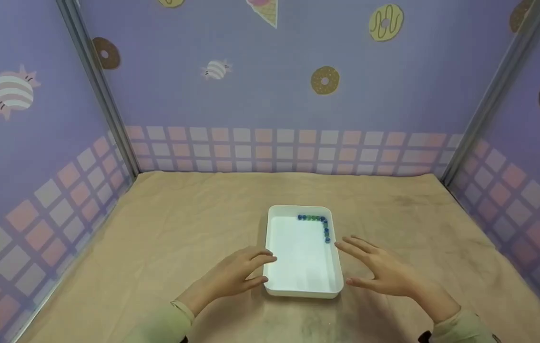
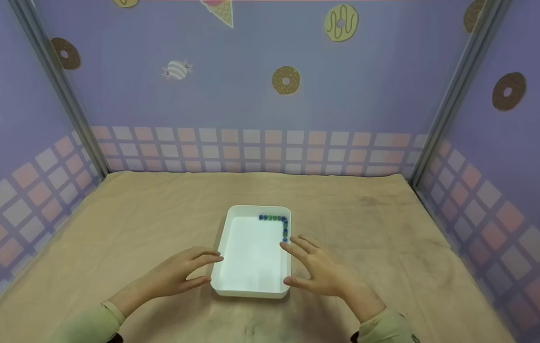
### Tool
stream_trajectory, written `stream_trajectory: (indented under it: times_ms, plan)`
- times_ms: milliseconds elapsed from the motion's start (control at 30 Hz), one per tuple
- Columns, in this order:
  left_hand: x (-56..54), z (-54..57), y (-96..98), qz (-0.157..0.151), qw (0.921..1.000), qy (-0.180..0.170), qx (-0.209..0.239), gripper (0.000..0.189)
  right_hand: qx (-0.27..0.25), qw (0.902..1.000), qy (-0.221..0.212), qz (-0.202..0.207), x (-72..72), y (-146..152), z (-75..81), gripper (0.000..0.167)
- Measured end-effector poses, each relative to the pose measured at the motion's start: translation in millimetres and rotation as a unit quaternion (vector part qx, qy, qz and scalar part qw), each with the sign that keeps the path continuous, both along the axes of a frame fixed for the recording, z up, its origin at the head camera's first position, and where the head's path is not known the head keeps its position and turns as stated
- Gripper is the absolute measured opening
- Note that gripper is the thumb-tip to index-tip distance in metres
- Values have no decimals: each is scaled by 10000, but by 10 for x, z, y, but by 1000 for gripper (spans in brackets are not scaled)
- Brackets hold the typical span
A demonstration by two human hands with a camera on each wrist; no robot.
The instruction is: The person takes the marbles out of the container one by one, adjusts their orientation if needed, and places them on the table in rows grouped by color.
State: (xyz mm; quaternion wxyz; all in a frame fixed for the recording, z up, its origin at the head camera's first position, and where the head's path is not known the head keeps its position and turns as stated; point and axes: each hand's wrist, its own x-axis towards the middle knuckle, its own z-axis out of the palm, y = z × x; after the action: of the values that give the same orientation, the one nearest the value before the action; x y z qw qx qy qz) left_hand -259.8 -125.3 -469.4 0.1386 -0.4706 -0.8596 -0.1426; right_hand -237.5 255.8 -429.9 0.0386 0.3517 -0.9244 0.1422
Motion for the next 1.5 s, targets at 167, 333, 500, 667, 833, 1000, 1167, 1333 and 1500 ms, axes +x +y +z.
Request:
stream_trajectory:
  times_ms: [167, 333, 500, 667, 833, 1000, 1167, 1333, 1500]
  plan:
    - [31, -55, 32, -228, 9994, 139, -236, 42, -197, 9997, -127, 116, -12, -44, 6, 72]
    - [42, -128, 54, -384, 9981, 299, -389, 40, -302, 9987, -378, 162, -19, -70, 12, 72]
    - [60, -203, 72, -642, 9953, 633, -365, 36, -262, 9985, -430, 225, -34, -94, 26, 74]
    - [77, -260, 100, -853, 9893, 1120, -376, 29, -283, 9985, -372, 286, -47, -117, 35, 74]
    - [84, -298, 131, -976, 9861, 1329, -194, 20, -257, 9983, -369, 371, -57, -138, 29, 75]
    - [83, -323, 163, -974, 9848, 1418, -226, 17, -187, 9983, -414, 372, -56, -151, 19, 74]
    - [61, -333, 191, -919, 9819, 1635, -264, 20, -50, 9983, -515, 279, -74, -164, 37, 74]
    - [41, -355, 208, -748, 9775, 1956, -238, 24, 58, 9979, -604, 233, -129, -191, 65, 74]
    - [29, -353, 227, -763, 9748, 2089, -152, 25, 54, 9978, -571, 320, -234, -210, 102, 72]
